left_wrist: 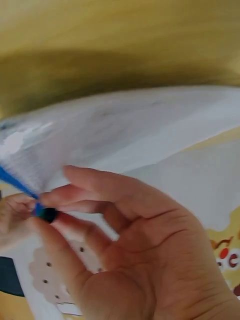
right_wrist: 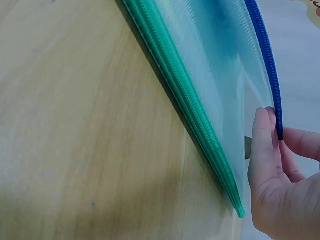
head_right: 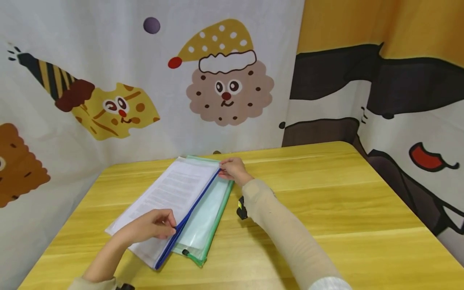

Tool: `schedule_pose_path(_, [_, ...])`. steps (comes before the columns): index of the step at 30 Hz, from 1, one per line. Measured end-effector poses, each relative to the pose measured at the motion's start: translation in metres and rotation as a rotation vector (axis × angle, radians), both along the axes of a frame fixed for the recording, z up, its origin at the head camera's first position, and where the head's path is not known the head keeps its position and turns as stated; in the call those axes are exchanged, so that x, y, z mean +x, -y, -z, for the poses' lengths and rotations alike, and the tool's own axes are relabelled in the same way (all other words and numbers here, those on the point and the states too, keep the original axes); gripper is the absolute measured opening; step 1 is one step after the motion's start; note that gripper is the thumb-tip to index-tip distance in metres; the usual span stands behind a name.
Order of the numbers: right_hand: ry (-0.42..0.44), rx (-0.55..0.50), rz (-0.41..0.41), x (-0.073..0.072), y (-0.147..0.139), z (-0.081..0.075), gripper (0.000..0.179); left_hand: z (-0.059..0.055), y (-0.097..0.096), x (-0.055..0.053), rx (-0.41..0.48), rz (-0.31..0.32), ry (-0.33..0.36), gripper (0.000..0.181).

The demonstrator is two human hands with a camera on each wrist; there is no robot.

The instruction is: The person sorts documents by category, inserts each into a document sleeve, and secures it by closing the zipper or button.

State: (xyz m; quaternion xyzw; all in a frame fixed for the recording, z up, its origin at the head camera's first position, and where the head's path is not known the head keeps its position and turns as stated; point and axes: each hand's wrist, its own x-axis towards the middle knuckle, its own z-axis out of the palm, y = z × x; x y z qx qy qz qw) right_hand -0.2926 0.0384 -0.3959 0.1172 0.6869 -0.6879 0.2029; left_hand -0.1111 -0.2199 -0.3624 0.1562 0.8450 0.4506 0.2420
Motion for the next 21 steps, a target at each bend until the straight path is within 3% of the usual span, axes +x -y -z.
schedule_pose_path(15, [0.011, 0.021, -0.008, 0.001, 0.0, 0.0, 0.025, 0.006, 0.051, 0.037, 0.222, 0.298, 0.149, 0.017])
schedule_pose_path(19, [0.003, 0.014, -0.008, 0.001, -0.001, 0.001, 0.026, 0.005, 0.061, 0.049, 0.252, 0.35, 0.213, 0.016])
schedule_pose_path(21, [0.0, 0.01, -0.009, 0.0, -0.002, 0.002, 0.027, 0.005, 0.067, 0.056, 0.248, 0.34, 0.264, 0.016])
